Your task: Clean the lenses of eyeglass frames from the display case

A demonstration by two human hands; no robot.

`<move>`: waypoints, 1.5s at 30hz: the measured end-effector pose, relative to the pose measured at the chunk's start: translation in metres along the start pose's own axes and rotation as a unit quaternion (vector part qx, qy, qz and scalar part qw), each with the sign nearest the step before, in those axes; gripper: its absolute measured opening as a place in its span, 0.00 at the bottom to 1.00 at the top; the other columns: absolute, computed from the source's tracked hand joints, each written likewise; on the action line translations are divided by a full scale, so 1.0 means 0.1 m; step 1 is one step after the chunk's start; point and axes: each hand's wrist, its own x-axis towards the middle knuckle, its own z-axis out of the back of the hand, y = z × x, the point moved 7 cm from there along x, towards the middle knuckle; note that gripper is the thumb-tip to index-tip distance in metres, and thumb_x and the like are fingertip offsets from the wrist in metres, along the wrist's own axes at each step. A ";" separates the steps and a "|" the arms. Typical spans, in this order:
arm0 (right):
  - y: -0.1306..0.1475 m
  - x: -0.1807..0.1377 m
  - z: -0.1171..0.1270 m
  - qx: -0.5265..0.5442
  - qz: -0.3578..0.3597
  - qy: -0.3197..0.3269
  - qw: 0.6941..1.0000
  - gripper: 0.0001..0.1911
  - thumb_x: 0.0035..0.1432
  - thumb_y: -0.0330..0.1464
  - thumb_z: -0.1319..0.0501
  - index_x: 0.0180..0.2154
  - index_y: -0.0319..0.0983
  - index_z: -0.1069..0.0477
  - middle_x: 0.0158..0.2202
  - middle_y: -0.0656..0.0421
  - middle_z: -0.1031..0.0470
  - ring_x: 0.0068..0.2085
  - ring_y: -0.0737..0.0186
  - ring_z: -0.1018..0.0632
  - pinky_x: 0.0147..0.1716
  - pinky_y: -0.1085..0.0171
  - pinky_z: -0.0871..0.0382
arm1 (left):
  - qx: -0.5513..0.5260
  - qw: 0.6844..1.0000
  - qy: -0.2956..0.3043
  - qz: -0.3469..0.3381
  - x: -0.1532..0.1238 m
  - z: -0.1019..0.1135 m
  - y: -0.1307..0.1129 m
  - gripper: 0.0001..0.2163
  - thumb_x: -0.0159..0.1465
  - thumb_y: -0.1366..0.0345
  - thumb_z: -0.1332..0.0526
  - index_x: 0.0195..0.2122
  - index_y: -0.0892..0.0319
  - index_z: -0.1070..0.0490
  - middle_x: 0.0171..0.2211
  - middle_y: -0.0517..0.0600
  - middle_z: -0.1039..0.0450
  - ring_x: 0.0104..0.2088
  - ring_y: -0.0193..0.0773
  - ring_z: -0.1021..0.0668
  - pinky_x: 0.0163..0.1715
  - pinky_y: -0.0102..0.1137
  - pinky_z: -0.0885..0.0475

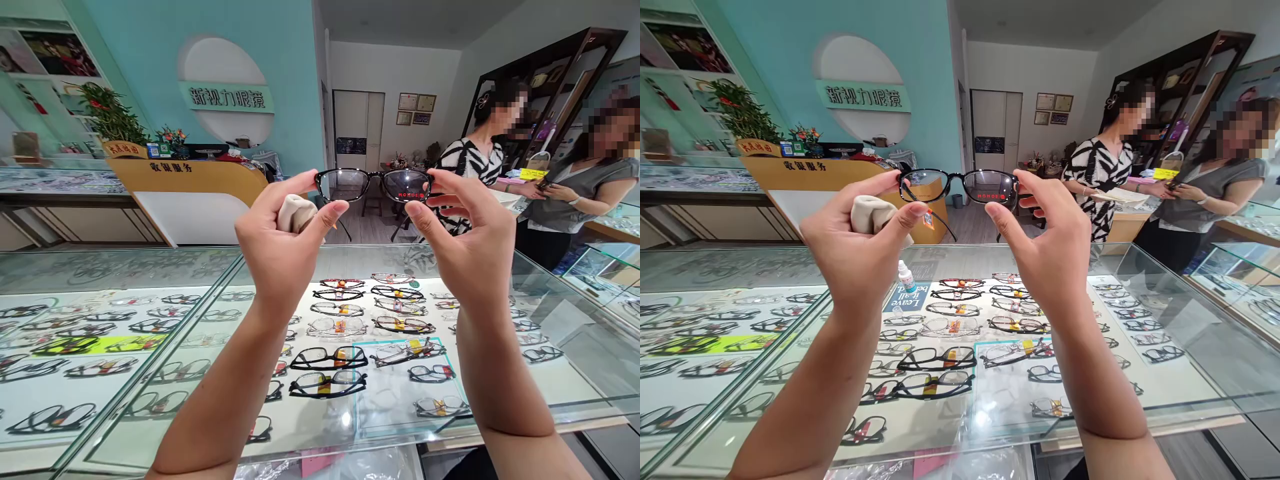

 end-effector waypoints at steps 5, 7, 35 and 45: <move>0.03 -0.02 0.00 -0.005 0.002 -0.011 1.000 0.20 0.73 0.48 0.30 0.61 0.51 0.18 0.54 0.52 0.14 0.54 0.42 0.13 0.55 0.39 0.14 | -0.029 0.999 0.021 0.018 0.00 -0.04 0.06 0.21 0.61 0.43 0.18 0.52 0.41 0.14 0.47 0.49 0.12 0.41 0.46 0.13 0.32 0.44 0.18; 0.03 -0.02 0.00 -0.005 0.000 -0.012 1.000 0.20 0.73 0.48 0.30 0.61 0.51 0.18 0.54 0.52 0.14 0.54 0.42 0.13 0.55 0.38 0.14 | -0.027 0.999 0.021 0.018 0.00 -0.05 0.06 0.21 0.61 0.43 0.18 0.53 0.41 0.15 0.46 0.49 0.12 0.41 0.46 0.13 0.32 0.43 0.17; -0.13 0.00 -0.07 -0.015 -0.014 0.044 0.999 0.23 0.73 0.51 0.32 0.63 0.49 0.19 0.55 0.52 0.12 0.52 0.44 0.12 0.57 0.40 0.14 | -0.005 0.999 -0.009 -0.033 0.01 -0.02 -0.09 0.20 0.59 0.44 0.16 0.48 0.45 0.14 0.45 0.49 0.13 0.45 0.48 0.14 0.42 0.47 0.20; -0.13 0.00 -0.08 -0.015 -0.037 0.055 0.998 0.21 0.72 0.47 0.30 0.60 0.47 0.17 0.56 0.51 0.12 0.50 0.45 0.11 0.55 0.40 0.15 | 0.011 0.999 0.003 -0.038 0.01 -0.01 -0.11 0.19 0.61 0.45 0.17 0.47 0.44 0.16 0.47 0.49 0.14 0.46 0.46 0.15 0.40 0.44 0.19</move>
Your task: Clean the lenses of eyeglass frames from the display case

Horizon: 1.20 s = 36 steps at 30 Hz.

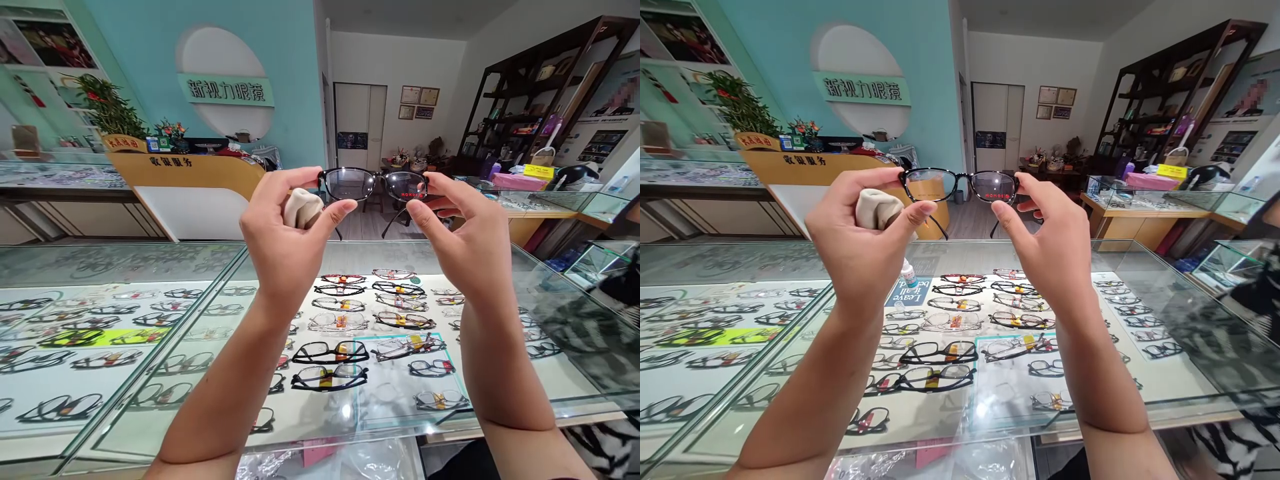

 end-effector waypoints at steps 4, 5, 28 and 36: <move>0.00 0.00 0.01 0.001 0.006 -0.009 1.000 0.21 0.71 0.47 0.29 0.60 0.46 0.17 0.56 0.50 0.12 0.52 0.43 0.12 0.54 0.40 0.15 | -0.017 1.000 0.007 0.006 0.00 -0.02 0.04 0.19 0.61 0.46 0.17 0.48 0.44 0.15 0.47 0.49 0.14 0.45 0.45 0.15 0.41 0.44 0.18; 0.01 0.00 0.01 0.001 0.010 -0.011 1.000 0.21 0.71 0.47 0.29 0.60 0.46 0.18 0.56 0.50 0.13 0.52 0.43 0.12 0.54 0.40 0.15 | -0.021 1.000 0.014 0.012 0.00 -0.03 0.06 0.19 0.62 0.46 0.18 0.49 0.43 0.16 0.48 0.49 0.14 0.45 0.45 0.15 0.39 0.43 0.19; -0.23 0.04 -0.16 0.017 0.068 -0.010 0.998 0.29 0.74 0.48 0.33 0.71 0.50 0.28 0.67 0.48 0.19 0.63 0.37 0.15 0.57 0.39 0.13 | -0.061 0.996 0.037 -0.046 -0.15 -0.18 0.27 0.27 0.70 0.45 0.25 0.68 0.38 0.24 0.70 0.48 0.22 0.62 0.48 0.17 0.56 0.46 0.15; -0.15 0.01 -0.18 -0.016 0.085 -0.036 0.996 0.28 0.75 0.47 0.34 0.72 0.51 0.31 0.67 0.49 0.20 0.66 0.36 0.18 0.59 0.37 0.14 | -0.085 0.996 0.031 -0.021 -0.13 -0.23 0.38 0.27 0.71 0.49 0.24 0.69 0.38 0.25 0.72 0.48 0.23 0.62 0.48 0.16 0.61 0.47 0.16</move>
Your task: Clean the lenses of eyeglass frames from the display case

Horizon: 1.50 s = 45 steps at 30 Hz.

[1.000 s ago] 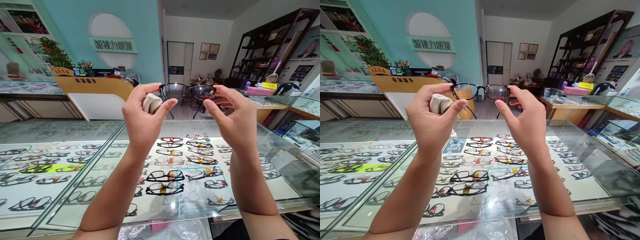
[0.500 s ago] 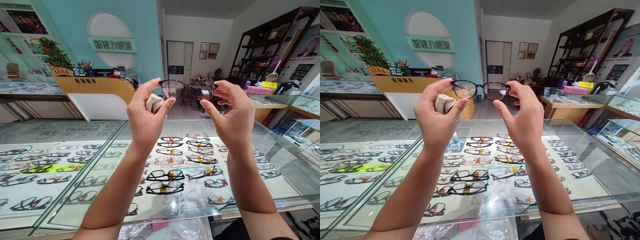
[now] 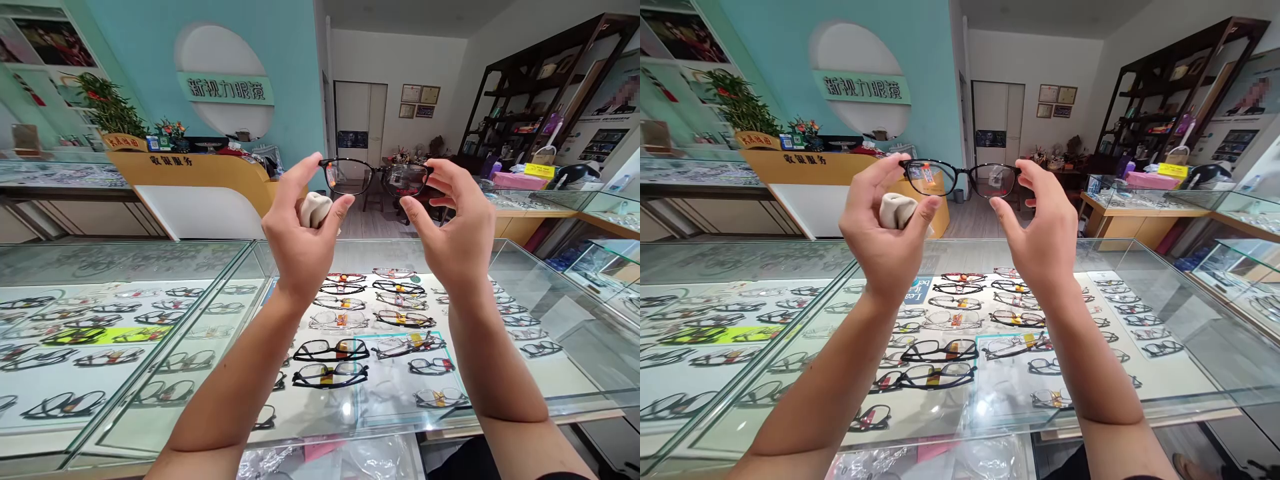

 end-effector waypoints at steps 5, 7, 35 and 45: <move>0.10 -0.02 -0.05 -0.033 0.024 -0.041 0.998 0.28 0.76 0.43 0.35 0.72 0.51 0.33 0.66 0.48 0.22 0.67 0.37 0.19 0.58 0.36 0.14 | -0.019 1.000 -0.006 0.006 0.05 -0.03 0.10 0.28 0.68 0.53 0.22 0.68 0.37 0.24 0.71 0.48 0.23 0.68 0.49 0.18 0.66 0.48 0.17; 0.12 -0.03 -0.08 -0.034 0.033 -0.050 0.998 0.28 0.75 0.42 0.35 0.72 0.51 0.34 0.66 0.48 0.22 0.67 0.38 0.20 0.58 0.36 0.14 | -0.012 1.000 -0.017 0.004 0.04 -0.04 0.16 0.29 0.67 0.54 0.21 0.68 0.37 0.24 0.71 0.48 0.22 0.68 0.50 0.19 0.68 0.48 0.18; -0.05 -0.06 -0.31 0.112 -0.030 0.000 0.993 0.30 0.74 0.43 0.34 0.72 0.52 0.34 0.69 0.50 0.25 0.67 0.44 0.19 0.59 0.43 0.13 | 0.019 0.999 -0.047 0.002 -0.07 -0.03 0.19 0.36 0.69 0.39 0.26 0.72 0.45 0.32 0.77 0.53 0.30 0.78 0.57 0.30 0.64 0.51 0.22; 0.13 -0.06 -0.23 0.047 -0.015 -0.041 0.998 0.31 0.73 0.39 0.35 0.74 0.56 0.35 0.68 0.49 0.25 0.70 0.35 0.24 0.62 0.31 0.18 | 0.020 0.998 -0.054 -0.012 -0.08 -0.13 0.32 0.34 0.70 0.45 0.25 0.74 0.38 0.33 0.75 0.54 0.28 0.76 0.54 0.26 0.66 0.46 0.20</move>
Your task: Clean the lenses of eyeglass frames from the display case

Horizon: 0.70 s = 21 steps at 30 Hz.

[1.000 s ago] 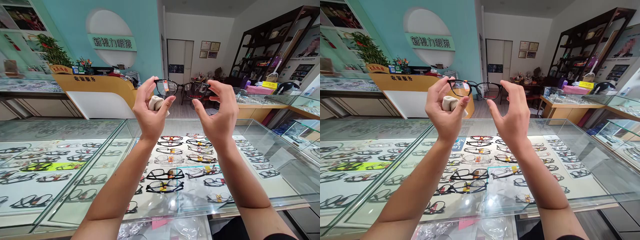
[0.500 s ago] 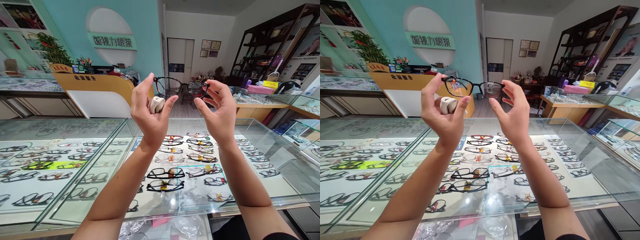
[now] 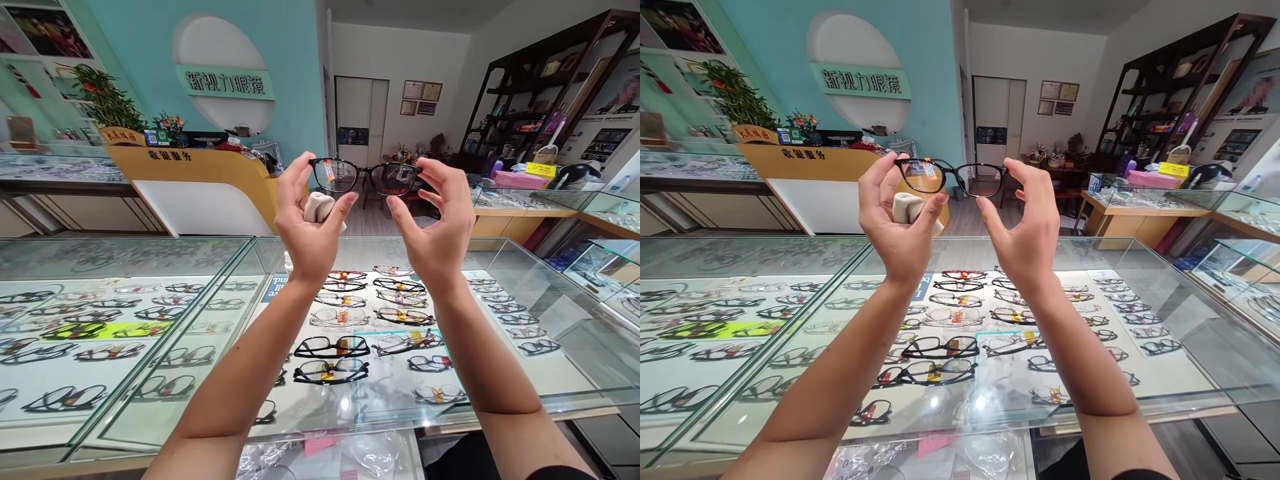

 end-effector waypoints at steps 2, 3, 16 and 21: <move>0.03 0.00 0.00 -0.014 0.009 0.001 1.000 0.32 0.74 0.39 0.35 0.74 0.57 0.36 0.67 0.49 0.25 0.70 0.36 0.23 0.62 0.31 0.17 | -0.009 1.000 -0.005 -0.002 -0.01 -0.01 0.01 0.34 0.69 0.44 0.25 0.74 0.39 0.33 0.73 0.55 0.27 0.76 0.55 0.26 0.69 0.47 0.22; 0.04 0.01 0.01 -0.020 0.013 0.000 1.000 0.32 0.74 0.39 0.35 0.74 0.56 0.36 0.67 0.49 0.24 0.69 0.36 0.23 0.61 0.32 0.17 | -0.014 1.000 -0.008 -0.003 -0.01 -0.01 0.01 0.35 0.69 0.43 0.24 0.73 0.40 0.33 0.73 0.55 0.27 0.76 0.56 0.27 0.70 0.48 0.23; -0.06 0.03 0.01 0.089 -0.037 -0.007 0.995 0.22 0.78 0.44 0.41 0.67 0.51 0.27 0.64 0.50 0.22 0.67 0.43 0.20 0.66 0.38 0.20 | 0.003 1.000 -0.022 0.003 -0.05 0.01 -0.14 0.36 0.70 0.43 0.27 0.75 0.41 0.36 0.76 0.57 0.32 0.80 0.60 0.33 0.63 0.48 0.18; -0.12 0.06 0.06 0.067 -0.033 -0.031 0.997 0.20 0.81 0.44 0.46 0.64 0.50 0.23 0.57 0.51 0.19 0.61 0.48 0.16 0.61 0.43 0.16 | 0.004 1.000 -0.018 -0.006 -0.04 0.00 -0.13 0.36 0.70 0.42 0.27 0.76 0.39 0.36 0.75 0.56 0.31 0.78 0.60 0.30 0.62 0.47 0.17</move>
